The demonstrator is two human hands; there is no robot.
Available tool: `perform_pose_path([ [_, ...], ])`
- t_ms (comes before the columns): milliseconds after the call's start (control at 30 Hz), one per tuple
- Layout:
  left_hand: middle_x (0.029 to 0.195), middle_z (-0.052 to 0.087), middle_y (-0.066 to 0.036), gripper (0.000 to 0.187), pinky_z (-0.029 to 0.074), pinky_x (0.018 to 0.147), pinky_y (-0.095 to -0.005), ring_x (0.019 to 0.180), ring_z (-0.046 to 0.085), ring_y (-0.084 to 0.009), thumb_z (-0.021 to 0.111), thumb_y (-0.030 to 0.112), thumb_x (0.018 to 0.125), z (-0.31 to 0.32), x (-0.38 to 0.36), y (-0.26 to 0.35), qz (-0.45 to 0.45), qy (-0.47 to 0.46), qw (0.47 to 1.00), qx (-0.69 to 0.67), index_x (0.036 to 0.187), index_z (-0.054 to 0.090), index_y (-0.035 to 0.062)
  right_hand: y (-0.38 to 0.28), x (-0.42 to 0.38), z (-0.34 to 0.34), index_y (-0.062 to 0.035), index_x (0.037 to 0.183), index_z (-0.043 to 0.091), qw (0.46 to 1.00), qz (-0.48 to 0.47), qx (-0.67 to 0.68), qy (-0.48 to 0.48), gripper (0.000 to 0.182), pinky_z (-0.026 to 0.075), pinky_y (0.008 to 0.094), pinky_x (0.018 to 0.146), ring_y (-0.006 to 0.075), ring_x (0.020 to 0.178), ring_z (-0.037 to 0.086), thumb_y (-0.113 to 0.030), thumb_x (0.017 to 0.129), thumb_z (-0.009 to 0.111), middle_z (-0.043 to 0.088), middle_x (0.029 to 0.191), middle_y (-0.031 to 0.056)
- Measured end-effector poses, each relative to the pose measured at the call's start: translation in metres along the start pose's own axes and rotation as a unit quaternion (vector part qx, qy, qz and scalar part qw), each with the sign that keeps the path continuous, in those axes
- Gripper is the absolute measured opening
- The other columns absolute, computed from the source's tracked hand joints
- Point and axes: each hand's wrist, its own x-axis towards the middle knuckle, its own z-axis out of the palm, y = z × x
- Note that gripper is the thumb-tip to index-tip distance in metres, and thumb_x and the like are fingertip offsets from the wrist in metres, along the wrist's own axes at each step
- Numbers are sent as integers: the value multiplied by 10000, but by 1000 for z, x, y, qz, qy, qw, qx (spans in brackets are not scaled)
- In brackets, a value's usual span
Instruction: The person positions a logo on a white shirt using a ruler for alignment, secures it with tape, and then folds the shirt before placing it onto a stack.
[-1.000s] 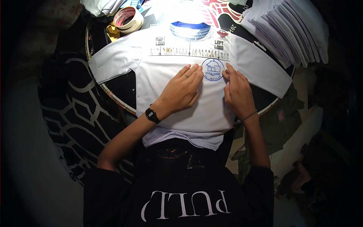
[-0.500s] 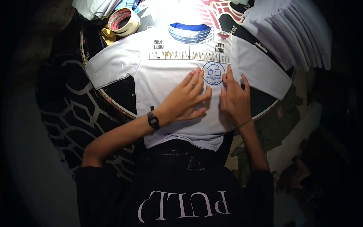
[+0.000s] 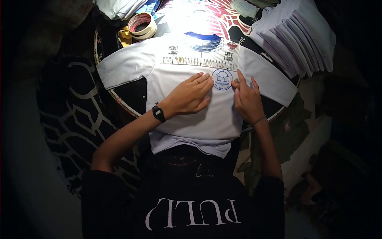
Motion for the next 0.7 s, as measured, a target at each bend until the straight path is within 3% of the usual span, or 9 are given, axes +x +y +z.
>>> perform_pose_path([
  [100,1283,589,-324,507,374,1194,-483,1297,558,-424,595,215,940,-9,10,5,59,21,994,88,1333,483,-85,-6,3,1,54,1537,370,997,-22,-80,-9,590,233,517,1248,300,1170,692,-112,981,477,761,1147,189],
  [167,1244,610,-320,483,423,1107,-493,1246,577,-431,586,225,962,-25,23,2,-89,-123,986,-75,1317,491,-88,0,11,-1,46,1510,407,999,21,28,23,567,312,494,1215,328,1106,707,-74,960,480,760,1118,201],
  [200,1188,636,-300,434,447,1031,-502,1182,598,-439,555,207,990,-26,23,1,-97,-52,989,-102,1313,488,-76,3,12,-3,46,1510,407,999,19,29,27,567,312,494,1215,328,1106,707,-74,960,480,760,1118,201],
  [267,1181,641,-294,417,452,1029,-498,1170,603,-441,541,193,998,-31,27,1,-121,-54,982,-133,1318,488,-69,3,13,-7,49,1479,439,958,110,258,65,550,413,464,1144,385,1055,706,-24,936,484,759,1094,211],
  [300,1174,646,-288,401,457,1027,-494,1157,607,-444,526,179,1006,-31,30,1,-146,-56,973,-169,1324,487,-62,1,12,-10,49,1479,439,957,111,258,67,550,413,464,1144,385,1055,706,-24,936,484,759,1094,211],
  [433,1173,653,-279,391,457,1018,-498,1160,615,-436,532,154,991,-18,22,0,-56,26,991,-120,1320,497,-55,-2,5,-11,61,1462,448,983,52,158,78,556,467,456,1085,425,1099,668,8,910,494,724,1151,262],
  [567,1156,645,-291,419,454,1060,-486,1178,609,-420,596,184,942,-13,17,7,-85,-23,991,-97,1258,502,-75,5,3,13,83,1466,438,997,-56,-16,57,600,463,473,1085,412,1141,636,-10,881,535,679,1191,265],
  [633,1250,611,-297,477,403,1174,-484,1271,569,-441,631,169,894,3,7,5,38,19,997,67,1281,507,-82,4,3,23,95,1475,428,991,-89,-72,70,636,461,483,1081,410,1131,634,-29,866,560,671,1164,254],
  [700,1306,582,-313,511,359,1227,-488,1321,537,-458,654,174,863,7,3,9,29,-6,997,73,1274,503,-90,-1,-3,26,95,1464,438,984,-97,-97,109,630,453,479,1091,405,1142,631,-26,857,555,673,1161,253],
])
